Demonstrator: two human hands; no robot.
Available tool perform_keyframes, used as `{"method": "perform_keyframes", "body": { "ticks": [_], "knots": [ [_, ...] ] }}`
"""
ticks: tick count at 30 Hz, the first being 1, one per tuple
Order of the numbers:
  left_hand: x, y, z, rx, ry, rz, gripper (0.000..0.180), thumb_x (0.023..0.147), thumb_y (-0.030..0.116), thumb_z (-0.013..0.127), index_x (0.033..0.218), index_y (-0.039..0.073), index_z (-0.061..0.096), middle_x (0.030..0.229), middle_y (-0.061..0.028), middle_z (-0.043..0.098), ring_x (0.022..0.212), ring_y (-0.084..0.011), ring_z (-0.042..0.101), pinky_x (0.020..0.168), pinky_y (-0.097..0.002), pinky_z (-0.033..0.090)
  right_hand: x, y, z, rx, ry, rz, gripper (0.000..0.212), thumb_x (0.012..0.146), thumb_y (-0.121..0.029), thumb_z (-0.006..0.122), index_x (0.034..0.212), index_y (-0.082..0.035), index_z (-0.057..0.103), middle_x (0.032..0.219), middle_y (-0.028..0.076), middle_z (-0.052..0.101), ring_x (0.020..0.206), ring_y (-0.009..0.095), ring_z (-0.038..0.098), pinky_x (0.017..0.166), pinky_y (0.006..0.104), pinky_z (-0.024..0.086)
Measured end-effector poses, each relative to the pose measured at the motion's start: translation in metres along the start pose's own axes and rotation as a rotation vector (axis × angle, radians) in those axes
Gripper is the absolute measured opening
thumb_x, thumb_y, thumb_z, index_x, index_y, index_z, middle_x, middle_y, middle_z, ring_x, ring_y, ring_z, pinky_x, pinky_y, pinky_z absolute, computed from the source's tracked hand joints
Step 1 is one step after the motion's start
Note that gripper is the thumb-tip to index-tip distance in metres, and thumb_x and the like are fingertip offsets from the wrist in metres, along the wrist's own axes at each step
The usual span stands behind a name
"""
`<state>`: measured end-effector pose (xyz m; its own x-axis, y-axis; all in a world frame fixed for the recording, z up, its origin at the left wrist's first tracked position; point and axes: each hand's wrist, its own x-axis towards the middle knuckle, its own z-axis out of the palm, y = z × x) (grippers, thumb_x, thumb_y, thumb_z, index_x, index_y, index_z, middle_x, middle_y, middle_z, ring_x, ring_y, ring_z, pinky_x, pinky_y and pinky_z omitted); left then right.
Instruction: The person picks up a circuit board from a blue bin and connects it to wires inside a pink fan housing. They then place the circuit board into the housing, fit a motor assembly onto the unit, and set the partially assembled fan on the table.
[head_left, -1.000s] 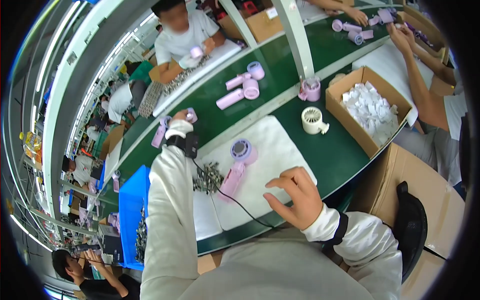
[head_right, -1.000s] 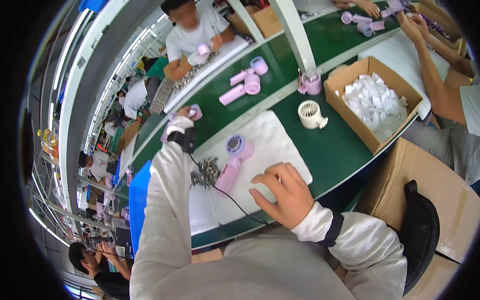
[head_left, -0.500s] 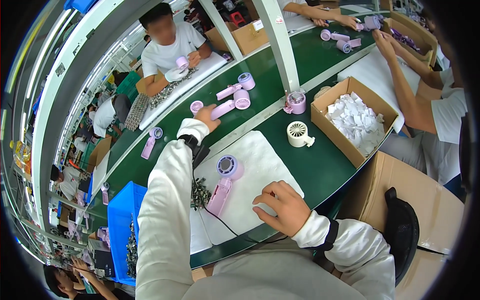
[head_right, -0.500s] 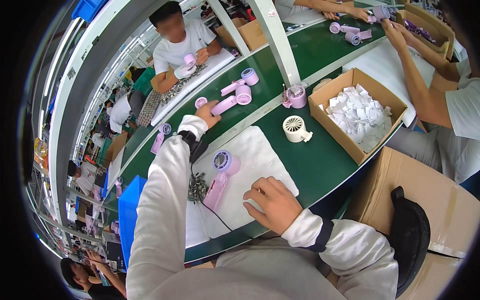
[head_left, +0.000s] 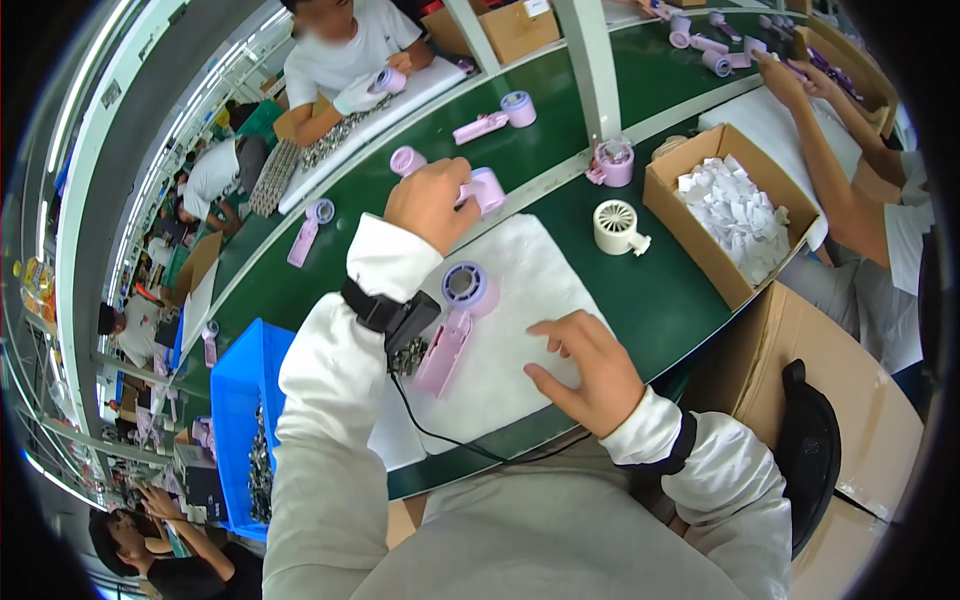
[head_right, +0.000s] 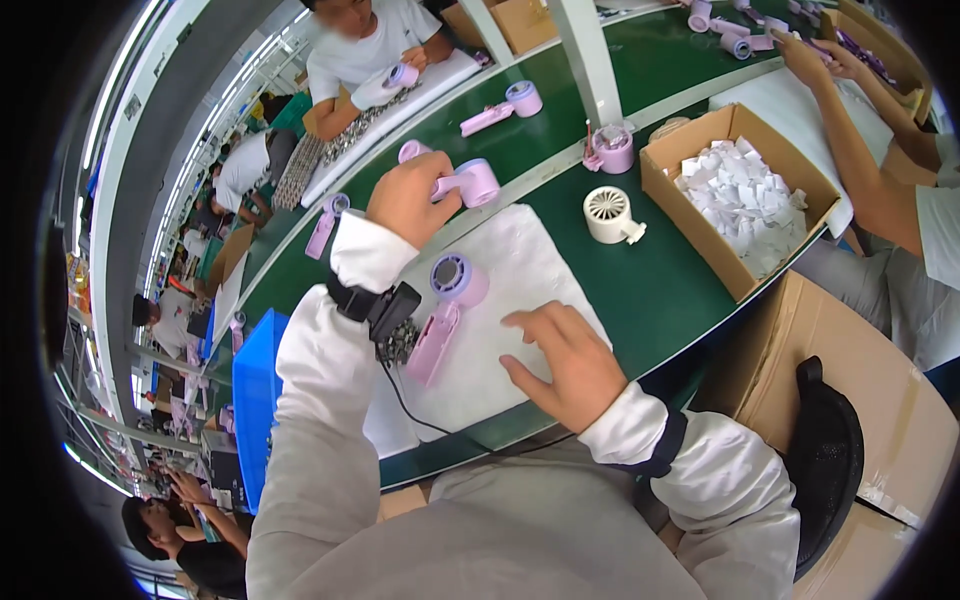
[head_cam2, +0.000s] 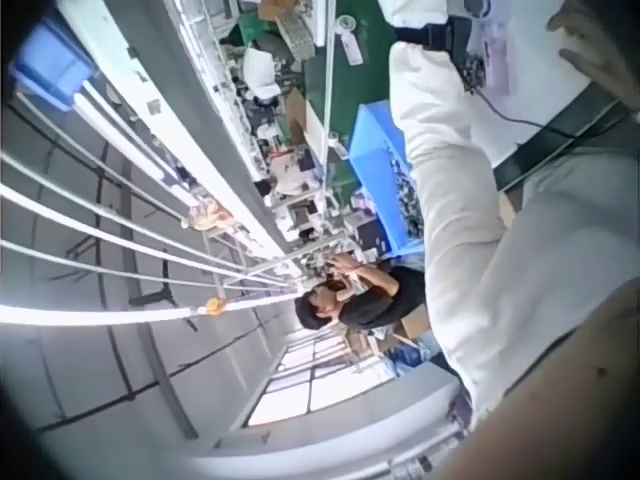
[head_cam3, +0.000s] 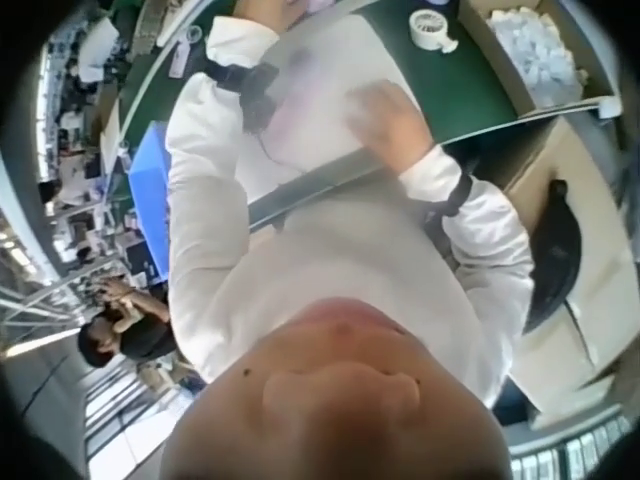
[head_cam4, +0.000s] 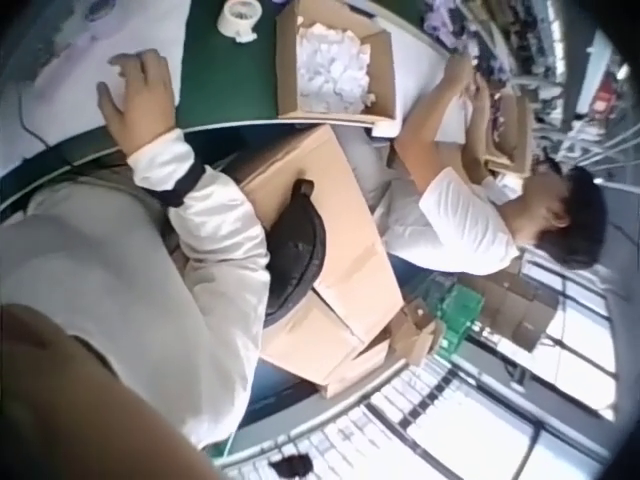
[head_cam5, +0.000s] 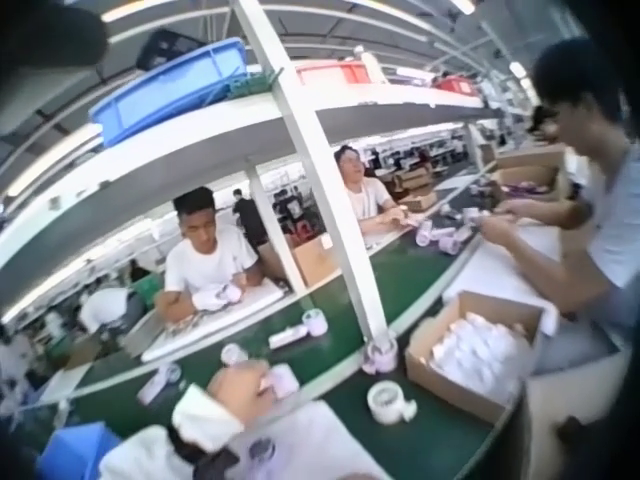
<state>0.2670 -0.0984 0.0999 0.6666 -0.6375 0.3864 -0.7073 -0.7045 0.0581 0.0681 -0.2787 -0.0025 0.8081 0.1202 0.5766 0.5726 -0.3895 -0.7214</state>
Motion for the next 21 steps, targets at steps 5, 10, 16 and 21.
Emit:
{"method": "perform_keyframes", "body": {
  "ticks": [5, 10, 16, 21],
  "knots": [
    [-0.058, 0.06, -0.035, -0.007, 0.044, 0.075, 0.016, 0.08, 0.009, 0.071, 0.092, 0.004, 0.063, 0.087, -0.0119, 0.06, 0.086, -0.0337, 0.06, 0.074, -0.0444, 0.05, 0.004, -0.006, -0.006, 0.06, 0.032, 0.219, 0.047, 0.088, -0.008, 0.077, 0.131, -0.006, 0.059, 0.093, 0.009, 0.054, 0.081, 0.02, 0.054, 0.072, 0.032, 0.047],
    [-0.145, 0.112, -0.019, 0.013, 0.105, 0.182, 0.023, 0.073, 0.008, 0.074, 0.093, 0.006, 0.065, 0.085, -0.0063, 0.055, 0.086, -0.0254, 0.054, 0.075, -0.0361, 0.046, 0.005, -0.01, -0.009, 0.129, 0.074, 0.37, 0.057, 0.09, -0.007, 0.075, 0.142, -0.006, 0.054, 0.081, 0.006, 0.053, 0.07, 0.013, 0.05, 0.066, 0.0273, 0.044],
    [-0.192, 0.137, -0.003, -0.298, 0.077, -0.068, 0.019, 0.083, 0.016, 0.077, 0.09, 0.006, 0.062, 0.077, -0.0066, 0.055, 0.073, -0.0252, 0.057, 0.065, -0.0362, 0.046, 0.003, -0.004, -0.006, 0.094, -0.158, 0.392, 0.056, 0.091, -0.005, 0.074, 0.144, -0.007, 0.055, 0.068, 0.003, 0.051, 0.059, 0.009, 0.046, 0.058, 0.0255, 0.041],
    [-0.188, 0.125, 0.011, -0.287, -0.001, -0.312, 0.024, 0.088, 0.025, 0.077, 0.09, 0.006, 0.063, 0.076, -0.0081, 0.058, 0.066, -0.0266, 0.059, 0.059, -0.0378, 0.047, 0.003, -0.005, -0.005, 0.074, -0.184, 0.324, 0.05, 0.091, -0.002, 0.073, 0.139, -0.009, 0.062, 0.067, 0.002, 0.05, 0.058, 0.008, 0.046, 0.055, 0.0257, 0.04]
  ]
}}
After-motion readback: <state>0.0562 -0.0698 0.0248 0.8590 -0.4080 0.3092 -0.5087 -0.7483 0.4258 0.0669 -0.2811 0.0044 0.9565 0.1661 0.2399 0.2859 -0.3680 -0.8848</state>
